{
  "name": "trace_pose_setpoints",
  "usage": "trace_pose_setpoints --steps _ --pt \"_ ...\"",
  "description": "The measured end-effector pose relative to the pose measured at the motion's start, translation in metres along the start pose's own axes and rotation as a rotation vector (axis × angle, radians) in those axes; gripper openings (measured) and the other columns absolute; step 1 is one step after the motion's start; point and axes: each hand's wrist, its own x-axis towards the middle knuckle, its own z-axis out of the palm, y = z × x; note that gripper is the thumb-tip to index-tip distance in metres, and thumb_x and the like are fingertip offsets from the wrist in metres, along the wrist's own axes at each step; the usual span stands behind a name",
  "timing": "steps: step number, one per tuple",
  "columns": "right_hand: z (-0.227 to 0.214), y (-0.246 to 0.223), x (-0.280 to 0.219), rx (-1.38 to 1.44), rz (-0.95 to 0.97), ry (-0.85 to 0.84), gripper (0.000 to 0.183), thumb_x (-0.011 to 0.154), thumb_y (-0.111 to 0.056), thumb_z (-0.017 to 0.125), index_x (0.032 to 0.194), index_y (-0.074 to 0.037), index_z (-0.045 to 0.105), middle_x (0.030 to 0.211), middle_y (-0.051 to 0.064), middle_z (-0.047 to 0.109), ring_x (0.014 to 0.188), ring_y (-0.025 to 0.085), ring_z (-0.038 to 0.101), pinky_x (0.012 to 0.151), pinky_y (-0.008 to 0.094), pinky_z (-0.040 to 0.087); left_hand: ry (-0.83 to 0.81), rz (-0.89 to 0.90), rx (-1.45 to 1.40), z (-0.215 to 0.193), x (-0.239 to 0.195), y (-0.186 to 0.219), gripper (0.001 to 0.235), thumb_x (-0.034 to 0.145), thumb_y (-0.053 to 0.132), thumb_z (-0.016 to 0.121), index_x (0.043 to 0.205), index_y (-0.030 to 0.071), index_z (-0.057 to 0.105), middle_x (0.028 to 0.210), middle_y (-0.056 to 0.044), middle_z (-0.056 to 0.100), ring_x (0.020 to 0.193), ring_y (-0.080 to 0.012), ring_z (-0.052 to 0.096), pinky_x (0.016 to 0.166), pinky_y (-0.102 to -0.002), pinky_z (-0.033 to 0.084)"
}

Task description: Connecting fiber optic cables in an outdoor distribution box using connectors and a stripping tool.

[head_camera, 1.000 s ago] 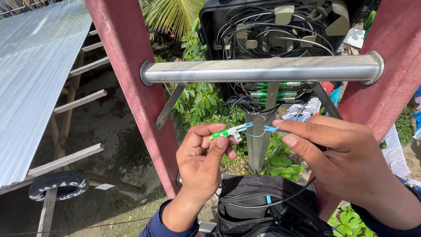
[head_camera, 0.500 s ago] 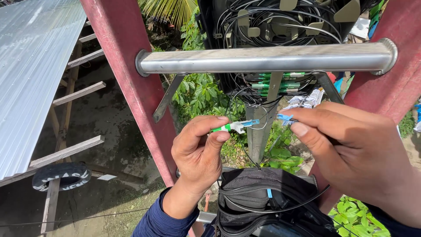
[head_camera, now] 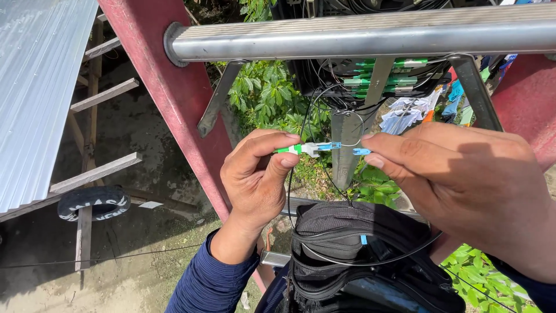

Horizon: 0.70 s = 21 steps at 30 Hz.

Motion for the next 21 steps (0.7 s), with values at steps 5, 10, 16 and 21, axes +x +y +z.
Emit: trace_pose_setpoints --steps 5,10,16,21 --pt "0.004 -0.004 0.005 -0.006 0.03 0.073 0.016 0.093 -0.019 0.073 0.105 -0.01 0.078 0.079 0.007 0.071 0.067 0.023 0.068 0.057 0.035 0.052 -0.014 0.027 -0.008 0.004 0.0 -0.003 0.019 0.102 0.019 0.078 0.116 0.006 0.074 0.105 -0.007 0.073 0.092 -0.0106 0.068 0.082 -0.023 0.055" --pt "0.017 -0.003 0.007 0.271 0.138 0.093 0.018 0.093 -0.021 0.075 0.105 -0.008 0.078 0.087 0.004 0.078 0.066 0.014 0.07 0.056 0.026 0.055 -0.045 0.044 -0.044 0.017 -0.003 -0.002 0.024 0.098 0.02 0.081 0.116 0.006 0.075 0.105 -0.008 0.072 0.089 -0.011 0.066 0.075 -0.022 0.052" --pt "0.024 -0.004 0.008 0.376 0.173 0.103 0.018 0.093 -0.018 0.074 0.105 -0.005 0.078 0.083 0.004 0.079 0.064 0.007 0.075 0.055 0.022 0.057 -0.114 0.021 -0.212 0.018 -0.009 -0.005 0.027 0.099 0.015 0.08 0.123 0.004 0.071 0.119 -0.011 0.07 0.11 -0.0162 0.067 0.097 -0.027 0.055" --pt "0.027 -0.008 0.011 0.386 0.222 0.073 0.019 0.092 -0.018 0.075 0.105 -0.006 0.078 0.081 0.004 0.079 0.063 0.007 0.076 0.055 0.022 0.057 -0.02 -0.157 -0.604 0.028 0.0 0.01 0.058 0.096 0.006 0.082 0.146 0.0 0.053 0.13 -0.015 0.07 0.125 -0.02 0.066 0.115 -0.034 0.049"
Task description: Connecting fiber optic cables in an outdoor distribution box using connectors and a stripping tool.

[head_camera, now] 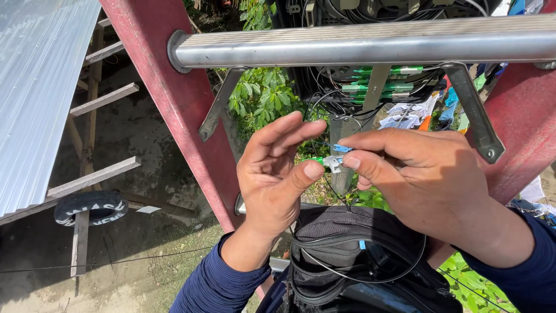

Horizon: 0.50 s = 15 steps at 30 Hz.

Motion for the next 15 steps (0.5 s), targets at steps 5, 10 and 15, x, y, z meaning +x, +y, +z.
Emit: trace_pose_setpoints --steps 5,10,15 --pt "0.001 -0.001 -0.001 -0.006 0.008 -0.011 0.018 0.091 -0.019 0.075 0.104 -0.007 0.078 0.081 0.004 0.079 0.064 0.008 0.077 0.055 0.022 0.058 0.062 -0.033 0.027 0.011 0.004 -0.001 0.06 0.095 -0.005 0.081 0.147 -0.003 0.051 0.113 -0.017 0.076 0.121 -0.0208 0.069 0.113 -0.04 0.052" --pt "-0.002 0.003 -0.003 -0.04 0.029 -0.019 0.019 0.089 -0.02 0.075 0.103 -0.008 0.079 0.082 0.004 0.08 0.064 0.009 0.077 0.054 0.024 0.058 0.294 0.118 -0.045 -0.002 0.012 -0.009 0.042 0.102 -0.005 0.078 0.134 -0.004 0.053 0.101 -0.018 0.077 0.101 -0.0228 0.072 0.119 -0.047 0.053" --pt "-0.007 0.004 -0.002 -0.067 0.05 -0.019 0.019 0.089 -0.021 0.075 0.102 -0.008 0.08 0.079 0.004 0.079 0.063 0.009 0.077 0.055 0.025 0.057 0.112 0.079 0.23 -0.007 0.004 0.01 0.043 0.098 0.011 0.077 0.136 -0.001 0.06 0.122 -0.014 0.071 0.114 -0.0195 0.069 0.116 -0.039 0.053"
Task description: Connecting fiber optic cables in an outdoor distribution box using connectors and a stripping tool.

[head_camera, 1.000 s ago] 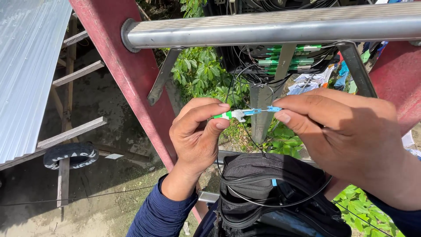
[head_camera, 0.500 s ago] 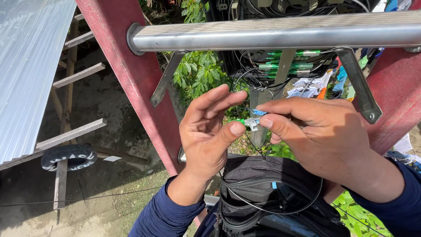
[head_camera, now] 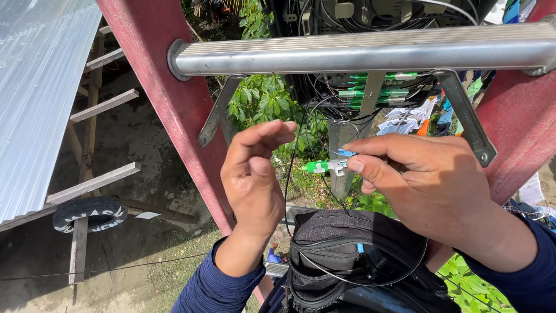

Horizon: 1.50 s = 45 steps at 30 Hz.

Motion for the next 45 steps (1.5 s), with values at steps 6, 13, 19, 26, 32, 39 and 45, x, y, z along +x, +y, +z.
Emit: trace_pose_setpoints --steps 6,13,19,26,32,39,45 --pt "-0.001 -0.001 0.0 0.02 0.058 -0.003 0.021 0.089 -0.021 0.075 0.104 -0.008 0.08 0.076 0.004 0.079 0.063 0.01 0.074 0.053 0.024 0.057 -0.205 0.144 0.488 0.006 -0.001 0.006 0.033 0.089 0.013 0.085 0.117 0.003 0.071 0.11 -0.013 0.076 0.101 -0.0211 0.074 0.09 -0.031 0.059" --pt "-0.022 -0.004 -0.006 -0.053 -0.114 0.006 0.018 0.09 -0.019 0.074 0.105 -0.008 0.076 0.085 0.005 0.075 0.068 0.012 0.07 0.056 0.026 0.054 -0.261 0.326 0.617 -0.007 0.009 0.004 0.024 0.09 0.007 0.085 0.11 0.006 0.073 0.105 -0.008 0.076 0.098 -0.022 0.075 0.083 -0.03 0.057" --pt "-0.024 -0.009 -0.011 -0.357 -0.276 -0.051 0.015 0.088 -0.017 0.075 0.103 -0.015 0.076 0.089 0.003 0.072 0.073 0.022 0.068 0.059 0.034 0.051 -0.305 0.355 0.729 -0.022 0.013 0.009 0.024 0.089 0.01 0.085 0.11 0.007 0.074 0.106 -0.006 0.075 0.101 -0.0223 0.072 0.086 -0.03 0.057" --pt "-0.026 -0.007 -0.006 -0.459 -0.401 -0.075 0.02 0.086 -0.019 0.075 0.106 -0.017 0.076 0.096 0.004 0.071 0.078 0.023 0.068 0.063 0.036 0.052 -0.312 0.379 0.769 -0.027 0.008 0.009 0.028 0.088 0.013 0.088 0.111 0.008 0.074 0.109 -0.005 0.074 0.098 -0.0207 0.072 0.087 -0.031 0.057" --pt "-0.026 -0.004 -0.004 -0.498 -0.465 -0.062 0.02 0.082 -0.018 0.075 0.102 -0.018 0.077 0.1 0.007 0.071 0.082 0.025 0.069 0.063 0.038 0.052 -0.283 0.341 0.77 -0.027 0.004 0.004 0.033 0.083 0.013 0.092 0.112 0.012 0.076 0.123 -0.009 0.068 0.102 -0.0203 0.07 0.086 -0.031 0.057" --pt "-0.027 -0.002 -0.004 -0.479 -0.45 -0.077 0.022 0.081 -0.017 0.077 0.103 -0.018 0.077 0.101 0.006 0.07 0.081 0.024 0.069 0.061 0.037 0.051 -0.298 0.347 0.768 -0.027 0.004 0.003 0.034 0.084 0.013 0.092 0.113 0.012 0.076 0.123 -0.008 0.066 0.104 -0.0218 0.07 0.088 -0.031 0.057" --pt "-0.025 0.0 -0.004 -0.459 -0.457 -0.071 0.022 0.081 -0.016 0.077 0.103 -0.018 0.077 0.1 0.005 0.068 0.081 0.024 0.068 0.059 0.037 0.05 -0.29 0.331 0.755 -0.025 0.002 0.002 0.033 0.083 0.013 0.092 0.112 0.012 0.076 0.122 -0.009 0.067 0.102 -0.0208 0.07 0.087 -0.031 0.057"
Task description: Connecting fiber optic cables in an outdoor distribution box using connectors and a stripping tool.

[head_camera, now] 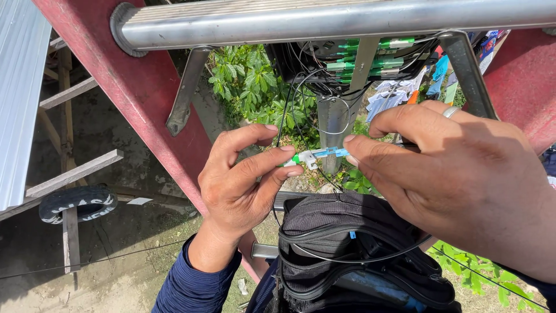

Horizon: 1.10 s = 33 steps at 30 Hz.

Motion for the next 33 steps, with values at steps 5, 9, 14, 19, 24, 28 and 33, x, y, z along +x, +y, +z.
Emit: trace_pose_setpoints --steps 5,9,14,19,24,28,33 --pt "0.0021 0.0026 -0.0012 0.009 0.0 -0.023 0.021 0.082 -0.017 0.077 0.102 -0.018 0.078 0.099 0.004 0.067 0.077 0.023 0.066 0.059 0.037 0.05 0.001 0.01 0.003 0.0005 0.001 0.0013 0.033 0.083 0.013 0.092 0.112 0.012 0.076 0.121 -0.009 0.067 0.101 -0.021 0.07 0.086 -0.031 0.057" --pt "0.0026 0.0033 -0.0022 0.025 0.002 -0.021 0.019 0.083 -0.017 0.077 0.102 -0.018 0.078 0.099 0.004 0.068 0.075 0.023 0.066 0.058 0.037 0.049 -0.001 0.009 0.011 0.0009 0.0015 0.0017 0.034 0.082 0.014 0.093 0.111 0.012 0.076 0.12 -0.009 0.067 0.103 -0.0215 0.07 0.085 -0.031 0.057" --pt "0.0015 0.0027 -0.0038 -0.003 0.001 0.002 0.019 0.082 -0.017 0.077 0.101 -0.017 0.077 0.098 0.003 0.068 0.078 0.022 0.067 0.059 0.037 0.05 0.006 0.006 -0.007 0.0009 -0.0005 -0.0005 0.034 0.083 0.012 0.092 0.112 0.011 0.076 0.121 -0.009 0.067 0.101 -0.0208 0.07 0.086 -0.031 0.058" --pt "-0.0005 0.0053 -0.0057 -0.022 0.005 -0.006 0.021 0.08 -0.017 0.077 0.101 -0.018 0.078 0.099 0.003 0.068 0.079 0.022 0.068 0.06 0.036 0.051 0.003 0.017 0.036 0.0014 0.0023 0.0017 0.034 0.082 0.013 0.093 0.111 0.011 0.076 0.121 -0.009 0.067 0.106 -0.0231 0.07 0.087 -0.032 0.058" --pt "-0.0013 0.0043 -0.0033 -0.011 0.003 -0.001 0.019 0.081 -0.016 0.076 0.1 -0.017 0.078 0.099 0.003 0.067 0.078 0.022 0.067 0.06 0.036 0.05 0.002 0.02 0.021 0.0018 0.0026 0.0013 0.033 0.082 0.014 0.092 0.111 0.012 0.076 0.12 -0.009 0.067 0.103 -0.0224 0.07 0.088 -0.033 0.057" --pt "-0.0007 0.0038 -0.0031 0.024 0.016 -0.01 0.016 0.082 -0.015 0.075 0.098 -0.017 0.078 0.099 0.003 0.068 0.074 0.022 0.065 0.058 0.037 0.048 -0.001 0.018 0.022 0.0011 0.0031 0.002 0.033 0.082 0.015 0.092 0.111 0.012 0.076 0.12 -0.009 0.068 0.105 -0.0228 0.07 0.087 -0.032 0.057" --pt "-0.0006 0.0026 -0.0022 0.029 0.026 -0.016 0.016 0.083 -0.016 0.075 0.098 -0.018 0.078 0.097 0.002 0.068 0.072 0.021 0.065 0.057 0.037 0.048 0.0 0.018 0.027 0.0005 0.0038 0.0029 0.033 0.082 0.016 0.092 0.111 0.012 0.076 0.12 -0.009 0.068 0.105 -0.0235 0.07 0.086 -0.032 0.057"
